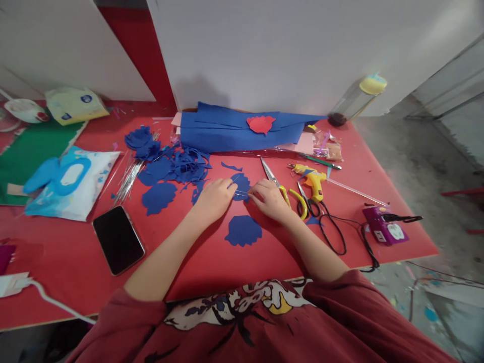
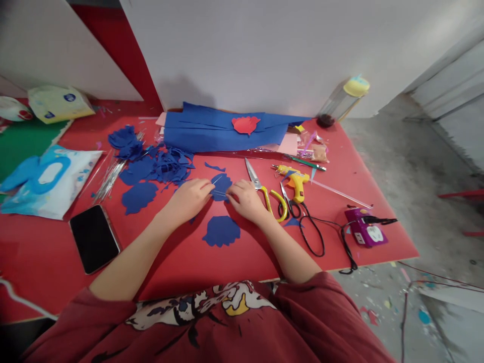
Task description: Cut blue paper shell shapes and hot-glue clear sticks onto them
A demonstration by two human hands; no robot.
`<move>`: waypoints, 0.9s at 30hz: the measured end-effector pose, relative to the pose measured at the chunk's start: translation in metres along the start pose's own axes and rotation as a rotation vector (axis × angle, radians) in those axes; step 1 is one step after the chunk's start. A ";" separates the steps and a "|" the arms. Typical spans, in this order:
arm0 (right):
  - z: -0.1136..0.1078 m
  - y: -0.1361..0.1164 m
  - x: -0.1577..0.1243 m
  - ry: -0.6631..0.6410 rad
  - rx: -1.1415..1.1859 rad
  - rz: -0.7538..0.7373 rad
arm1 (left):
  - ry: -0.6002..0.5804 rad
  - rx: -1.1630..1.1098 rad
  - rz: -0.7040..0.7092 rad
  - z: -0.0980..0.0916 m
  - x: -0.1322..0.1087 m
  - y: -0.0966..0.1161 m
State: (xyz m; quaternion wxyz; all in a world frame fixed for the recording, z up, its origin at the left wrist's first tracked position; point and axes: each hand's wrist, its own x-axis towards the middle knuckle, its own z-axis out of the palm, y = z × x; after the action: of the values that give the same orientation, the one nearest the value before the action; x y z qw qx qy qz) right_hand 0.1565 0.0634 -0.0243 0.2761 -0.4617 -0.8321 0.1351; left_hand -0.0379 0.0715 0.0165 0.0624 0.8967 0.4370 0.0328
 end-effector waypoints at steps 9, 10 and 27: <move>-0.011 -0.007 -0.001 0.044 0.054 0.036 | -0.084 -0.224 -0.002 -0.005 -0.002 -0.007; -0.012 -0.008 -0.001 0.027 0.054 0.048 | -0.086 -0.263 -0.005 -0.005 -0.001 -0.008; -0.017 0.015 -0.055 -0.019 -0.350 0.746 | -0.008 -1.126 -0.254 -0.012 -0.003 -0.026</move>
State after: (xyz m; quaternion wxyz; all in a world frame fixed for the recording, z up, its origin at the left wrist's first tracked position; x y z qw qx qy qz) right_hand 0.2002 0.0243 -0.0366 0.1176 -0.7705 -0.6205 0.0865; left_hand -0.0614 0.0857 0.0246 0.5351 0.6659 0.4562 0.2492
